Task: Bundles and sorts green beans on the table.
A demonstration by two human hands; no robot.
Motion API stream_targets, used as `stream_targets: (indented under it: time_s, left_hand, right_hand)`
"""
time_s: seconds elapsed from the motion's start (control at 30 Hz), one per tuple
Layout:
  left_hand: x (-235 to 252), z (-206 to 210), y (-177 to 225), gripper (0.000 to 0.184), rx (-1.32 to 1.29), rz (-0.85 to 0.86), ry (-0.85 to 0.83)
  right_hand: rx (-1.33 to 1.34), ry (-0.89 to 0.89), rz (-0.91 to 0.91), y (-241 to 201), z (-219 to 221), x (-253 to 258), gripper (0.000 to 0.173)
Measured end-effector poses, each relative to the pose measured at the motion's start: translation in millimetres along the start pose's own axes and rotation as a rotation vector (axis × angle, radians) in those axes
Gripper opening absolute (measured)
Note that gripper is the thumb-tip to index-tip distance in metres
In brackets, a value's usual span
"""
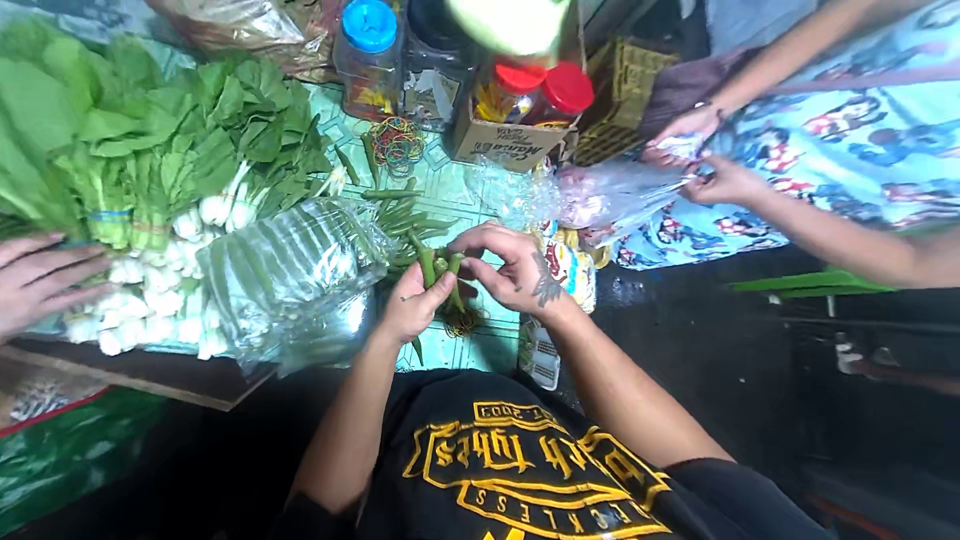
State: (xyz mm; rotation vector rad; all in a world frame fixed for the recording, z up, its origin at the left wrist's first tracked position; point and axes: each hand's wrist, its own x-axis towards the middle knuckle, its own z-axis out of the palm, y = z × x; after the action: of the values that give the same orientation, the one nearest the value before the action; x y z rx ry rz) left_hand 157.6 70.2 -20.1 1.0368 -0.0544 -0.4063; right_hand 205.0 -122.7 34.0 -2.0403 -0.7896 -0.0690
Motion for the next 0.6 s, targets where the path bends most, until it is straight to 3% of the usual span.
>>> stream_targets:
  time_s: [0.17,0.27,0.4,0.47,0.6]
  left_hand:
    - [-2.9,2.8,-9.3,0.025,-0.252,-0.008,-0.168]
    - [-7.0,4.3,-13.5,0.023,-0.231,-0.047,-0.133]
    - [-9.8,10.5,-15.5,0.041,-0.179,-0.051,0.012]
    - [-9.8,9.6,-15.4,0.037,-0.054,-0.009,0.028]
    - [-7.5,5.9,-19.3,0.024,0.056,0.051,-0.15]
  right_hand:
    - [0.071,0.026,0.048,4.8,-0.4,-10.0,0.015]
    - [0.215,0.036,0.194,-1.4,11.4,-20.1,0.02]
    - [0.396,0.004,0.367,-10.9,17.3,-26.1,0.03]
    - [0.377,-0.029,0.338,-17.7,4.6,-18.0,0.039]
    - [0.127,-0.065,0.044,-37.4,-25.2,13.5,0.077]
